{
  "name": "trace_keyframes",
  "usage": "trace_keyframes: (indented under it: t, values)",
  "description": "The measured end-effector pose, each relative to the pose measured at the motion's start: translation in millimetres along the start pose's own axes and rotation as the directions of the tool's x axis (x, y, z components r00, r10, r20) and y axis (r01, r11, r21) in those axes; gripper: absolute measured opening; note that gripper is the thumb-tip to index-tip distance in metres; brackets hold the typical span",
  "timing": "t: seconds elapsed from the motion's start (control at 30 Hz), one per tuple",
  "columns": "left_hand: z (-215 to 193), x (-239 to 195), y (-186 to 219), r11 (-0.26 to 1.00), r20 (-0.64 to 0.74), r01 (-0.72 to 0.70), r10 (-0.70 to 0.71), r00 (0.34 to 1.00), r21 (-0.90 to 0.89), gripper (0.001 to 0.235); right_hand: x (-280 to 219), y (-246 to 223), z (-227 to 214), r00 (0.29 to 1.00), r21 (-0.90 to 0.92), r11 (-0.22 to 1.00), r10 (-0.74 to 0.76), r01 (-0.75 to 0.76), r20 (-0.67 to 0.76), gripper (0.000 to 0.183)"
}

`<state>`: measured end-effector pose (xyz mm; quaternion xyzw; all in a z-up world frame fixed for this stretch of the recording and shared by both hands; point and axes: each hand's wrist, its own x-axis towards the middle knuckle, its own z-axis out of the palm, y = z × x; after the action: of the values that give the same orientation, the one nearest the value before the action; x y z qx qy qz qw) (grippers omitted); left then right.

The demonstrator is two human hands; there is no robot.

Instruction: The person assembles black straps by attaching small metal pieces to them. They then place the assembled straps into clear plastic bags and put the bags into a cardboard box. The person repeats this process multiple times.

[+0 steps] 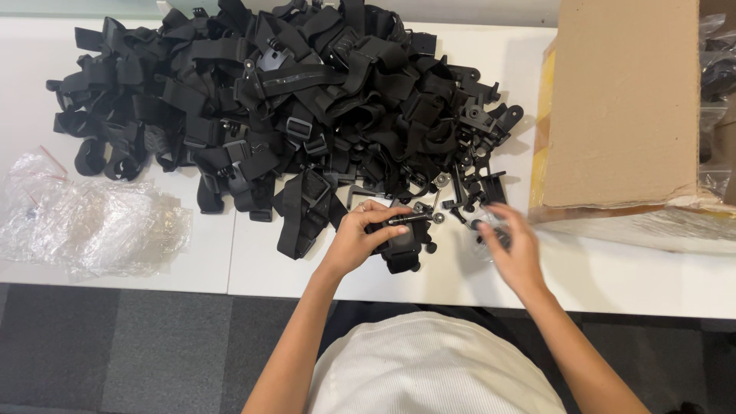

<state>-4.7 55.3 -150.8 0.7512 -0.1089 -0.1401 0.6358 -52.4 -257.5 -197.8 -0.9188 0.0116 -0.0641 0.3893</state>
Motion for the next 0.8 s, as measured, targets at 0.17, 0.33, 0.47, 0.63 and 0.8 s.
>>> trace_keyframes:
  t: [0.17, 0.33, 0.47, 0.63, 0.8]
  values:
    - [-6.4, -3.0, 2.9, 1.0, -0.016, -0.023, 0.023, 1.0, -0.016, 0.037, 18.7, -108.1, 15.7, 0.957, 0.466, 0.876, -0.229, 0.124, 0.178, 0.027]
    - [-24.9, -10.5, 10.3, 0.997, -0.065, -0.062, 0.058, 0.996, -0.052, 0.036, 28.9, -137.2, 33.8, 0.953, 0.517, 0.845, -0.253, 0.133, 0.167, 0.017]
    - [-44.7, -18.8, 14.8, 0.993, -0.097, -0.114, 0.112, 0.989, -0.018, 0.034, 35.8, -169.5, 40.5, 0.966, 0.524, 0.841, -0.006, -0.136, 0.259, 0.025]
    - [-79.2, -22.8, 21.7, 0.994, -0.142, -0.027, 0.012, 0.99, -0.101, 0.033, 40.5, -198.6, 51.3, 0.935, 0.479, 0.827, -0.353, 0.296, 0.031, 0.021]
    - [-113.9, -33.6, 32.5, 0.997, -0.166, -0.077, 0.079, 0.983, 0.015, 0.032, 50.7, -203.5, 77.7, 0.968, 0.555, 0.831, -0.1, -0.046, 0.231, 0.017]
